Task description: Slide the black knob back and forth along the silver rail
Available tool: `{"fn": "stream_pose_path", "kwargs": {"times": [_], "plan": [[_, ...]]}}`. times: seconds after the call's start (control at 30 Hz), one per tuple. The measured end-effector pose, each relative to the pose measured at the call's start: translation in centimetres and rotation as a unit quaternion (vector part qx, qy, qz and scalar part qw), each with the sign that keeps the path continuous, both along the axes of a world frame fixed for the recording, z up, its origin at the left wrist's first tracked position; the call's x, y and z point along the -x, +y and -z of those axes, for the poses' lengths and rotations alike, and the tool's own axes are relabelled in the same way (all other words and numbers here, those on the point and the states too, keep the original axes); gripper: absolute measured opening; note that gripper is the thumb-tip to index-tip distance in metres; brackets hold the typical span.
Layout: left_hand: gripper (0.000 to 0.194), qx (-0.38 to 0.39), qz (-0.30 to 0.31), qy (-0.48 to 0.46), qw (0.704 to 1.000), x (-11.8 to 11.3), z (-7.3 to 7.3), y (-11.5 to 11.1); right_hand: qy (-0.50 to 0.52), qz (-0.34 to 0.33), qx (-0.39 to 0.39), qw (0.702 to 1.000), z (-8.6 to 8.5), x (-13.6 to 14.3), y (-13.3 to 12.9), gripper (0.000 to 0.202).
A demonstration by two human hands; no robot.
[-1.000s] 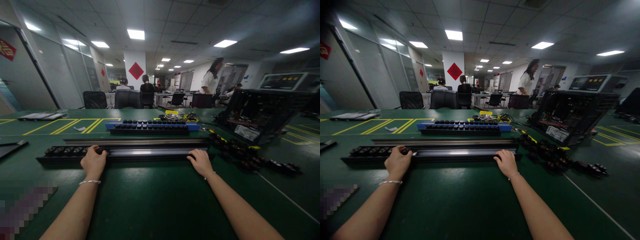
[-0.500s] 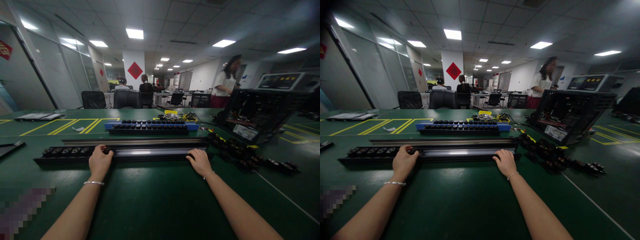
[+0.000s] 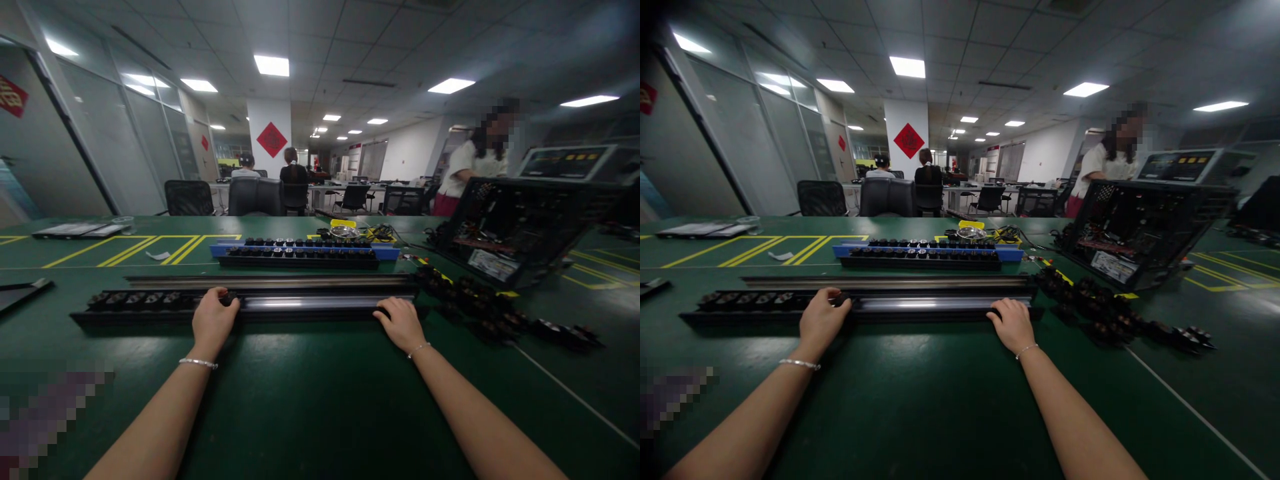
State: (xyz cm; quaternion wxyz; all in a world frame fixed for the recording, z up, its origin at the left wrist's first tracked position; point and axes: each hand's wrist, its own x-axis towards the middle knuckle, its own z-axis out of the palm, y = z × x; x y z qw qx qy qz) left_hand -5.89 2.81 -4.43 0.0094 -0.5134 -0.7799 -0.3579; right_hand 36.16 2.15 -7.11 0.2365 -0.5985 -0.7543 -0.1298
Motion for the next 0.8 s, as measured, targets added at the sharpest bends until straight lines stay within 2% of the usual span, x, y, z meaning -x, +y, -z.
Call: {"fn": "stream_pose_path", "kwargs": {"times": [0.17,0.53,0.8], "plan": [[0.035,0.01,0.012,-0.007,1.0,-0.5,0.0,0.1,-0.003,0.001,0.005,1.0,0.1,-0.1,0.1,0.022],[0.033,0.031,0.063,-0.027,0.997,-2.6,-0.9,-0.6,0.007,0.003,0.001,1.0,0.1,0.1,0.0,0.021],[0.033,0.04,0.073,-0.048,0.995,-2.6,-1.2,-0.8,0.005,0.001,0.001,1.0,-0.1,0.2,0.0,0.021]]}}
